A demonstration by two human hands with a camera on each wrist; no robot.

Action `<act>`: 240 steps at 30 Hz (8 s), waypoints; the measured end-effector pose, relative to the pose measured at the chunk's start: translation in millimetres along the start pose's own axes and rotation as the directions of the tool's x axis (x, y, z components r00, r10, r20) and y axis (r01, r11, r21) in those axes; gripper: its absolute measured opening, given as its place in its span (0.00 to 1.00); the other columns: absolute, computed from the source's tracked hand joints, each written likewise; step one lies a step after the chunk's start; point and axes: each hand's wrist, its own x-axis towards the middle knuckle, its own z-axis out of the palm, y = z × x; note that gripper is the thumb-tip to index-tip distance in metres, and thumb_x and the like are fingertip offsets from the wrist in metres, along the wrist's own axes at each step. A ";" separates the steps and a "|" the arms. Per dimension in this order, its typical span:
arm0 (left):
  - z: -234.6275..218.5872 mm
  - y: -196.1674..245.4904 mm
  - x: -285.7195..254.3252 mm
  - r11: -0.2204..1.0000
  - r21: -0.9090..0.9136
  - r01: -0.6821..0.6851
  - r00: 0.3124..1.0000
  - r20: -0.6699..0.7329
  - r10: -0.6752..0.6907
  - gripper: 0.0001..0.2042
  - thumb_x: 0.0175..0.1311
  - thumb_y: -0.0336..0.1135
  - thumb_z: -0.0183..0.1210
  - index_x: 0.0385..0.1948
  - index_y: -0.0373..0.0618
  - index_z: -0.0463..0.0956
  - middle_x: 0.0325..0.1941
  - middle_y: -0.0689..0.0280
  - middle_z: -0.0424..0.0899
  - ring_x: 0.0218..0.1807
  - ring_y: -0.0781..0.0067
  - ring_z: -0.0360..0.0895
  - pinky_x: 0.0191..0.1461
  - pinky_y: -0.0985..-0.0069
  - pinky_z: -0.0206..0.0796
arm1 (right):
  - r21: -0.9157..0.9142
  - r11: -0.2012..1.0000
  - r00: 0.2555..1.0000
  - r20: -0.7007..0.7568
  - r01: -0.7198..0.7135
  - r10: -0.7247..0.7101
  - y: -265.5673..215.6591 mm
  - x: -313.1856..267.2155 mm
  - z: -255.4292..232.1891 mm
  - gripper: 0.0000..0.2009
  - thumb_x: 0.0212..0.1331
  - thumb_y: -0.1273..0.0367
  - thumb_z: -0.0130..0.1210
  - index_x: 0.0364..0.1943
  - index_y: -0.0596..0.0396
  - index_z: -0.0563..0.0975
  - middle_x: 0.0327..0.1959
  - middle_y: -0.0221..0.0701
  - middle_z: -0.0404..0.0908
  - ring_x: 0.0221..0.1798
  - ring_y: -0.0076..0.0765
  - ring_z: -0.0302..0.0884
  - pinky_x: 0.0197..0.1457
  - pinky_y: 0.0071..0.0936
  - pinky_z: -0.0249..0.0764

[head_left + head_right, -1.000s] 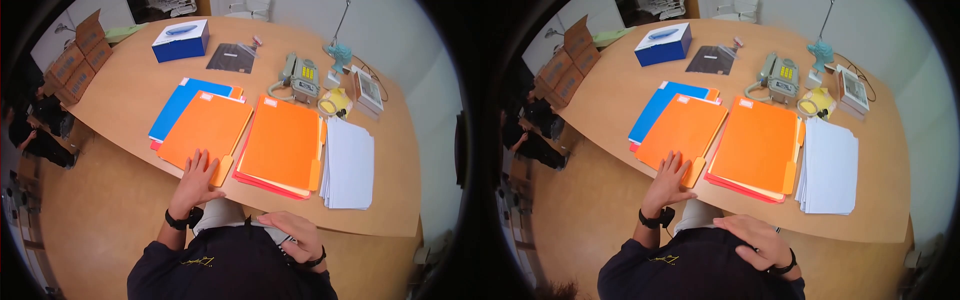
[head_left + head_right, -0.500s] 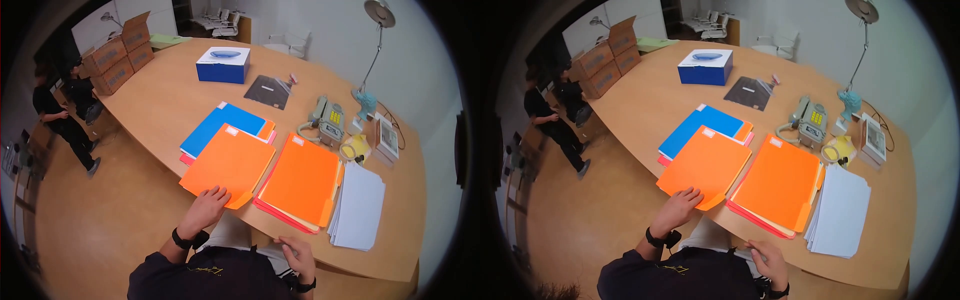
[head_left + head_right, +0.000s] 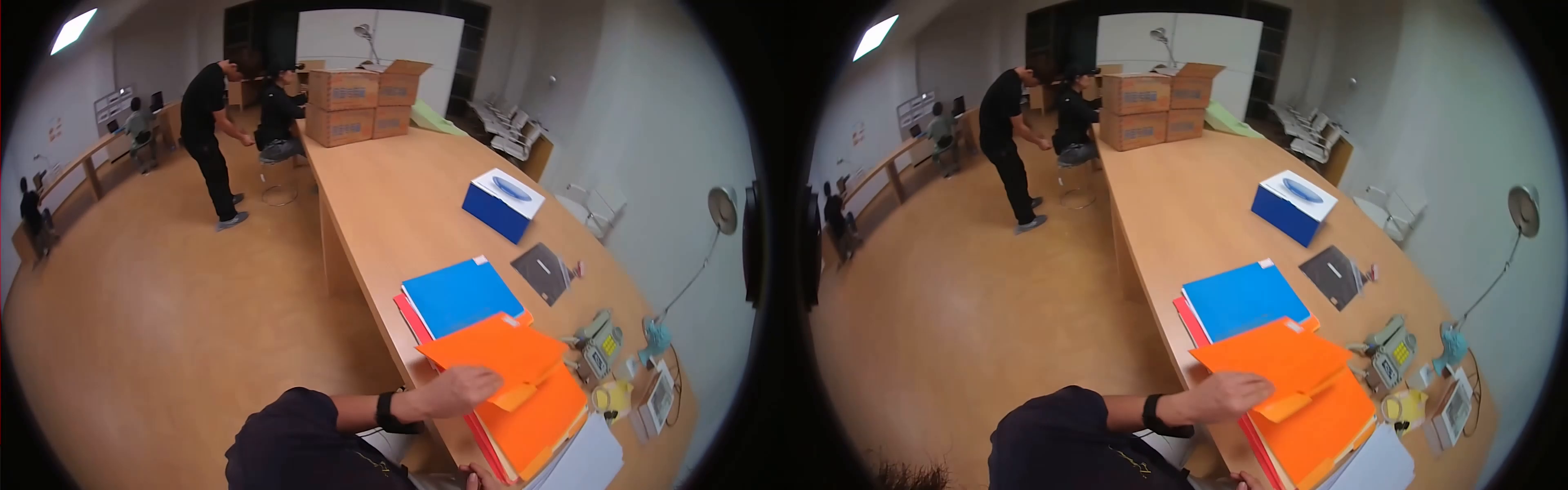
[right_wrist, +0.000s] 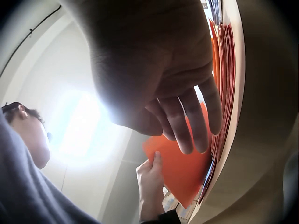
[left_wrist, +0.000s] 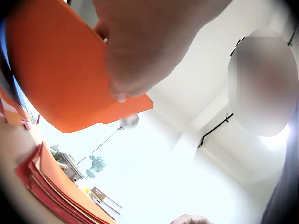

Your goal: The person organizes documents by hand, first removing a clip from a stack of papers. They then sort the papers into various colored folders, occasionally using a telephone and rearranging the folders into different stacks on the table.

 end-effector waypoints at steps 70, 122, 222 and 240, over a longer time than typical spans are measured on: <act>73.6 52.8 -81.7 0.225 -0.728 0.647 0.728 0.503 -0.466 0.15 0.76 0.33 0.45 0.55 0.35 0.73 0.49 0.59 0.81 0.49 0.72 0.76 0.54 0.75 0.67 | 0.404 0.911 0.619 -0.738 0.087 0.268 27.9 -35.3 17.8 0.24 0.60 0.79 0.51 0.62 0.58 0.64 0.73 0.42 0.54 0.76 0.42 0.54 0.74 0.44 0.59; 37.1 21.7 -25.2 0.990 0.093 0.104 0.605 0.785 -0.137 0.45 0.47 0.60 0.69 0.67 0.47 0.63 0.74 0.40 0.51 0.77 0.29 0.40 0.70 0.26 0.40 | 0.507 0.849 -0.127 -0.861 -0.147 0.492 126.1 -134.8 -96.8 0.09 0.73 0.68 0.48 0.44 0.62 0.73 0.20 0.24 0.70 0.16 0.17 0.62 0.16 0.17 0.57; -97.0 -107.8 104.0 0.703 -0.679 0.212 0.646 -0.442 -0.622 0.19 0.66 0.28 0.59 0.56 0.32 0.69 0.52 0.58 0.78 0.52 0.72 0.75 0.59 0.76 0.67 | 0.445 0.896 -0.123 -0.889 0.004 0.442 145.7 -149.8 -87.4 0.05 0.68 0.75 0.47 0.44 0.55 0.71 0.23 0.21 0.65 0.19 0.12 0.56 0.17 0.12 0.50; -2.1 -138.6 -10.6 0.645 -0.261 0.718 0.644 -0.101 -0.758 0.13 0.60 0.29 0.56 0.45 0.32 0.76 0.40 0.54 0.82 0.40 0.64 0.79 0.48 0.67 0.71 | 0.413 0.910 -0.079 -0.909 -0.025 0.410 145.3 -148.5 -86.4 0.04 0.69 0.77 0.45 0.44 0.57 0.70 0.27 0.23 0.66 0.20 0.12 0.56 0.18 0.13 0.52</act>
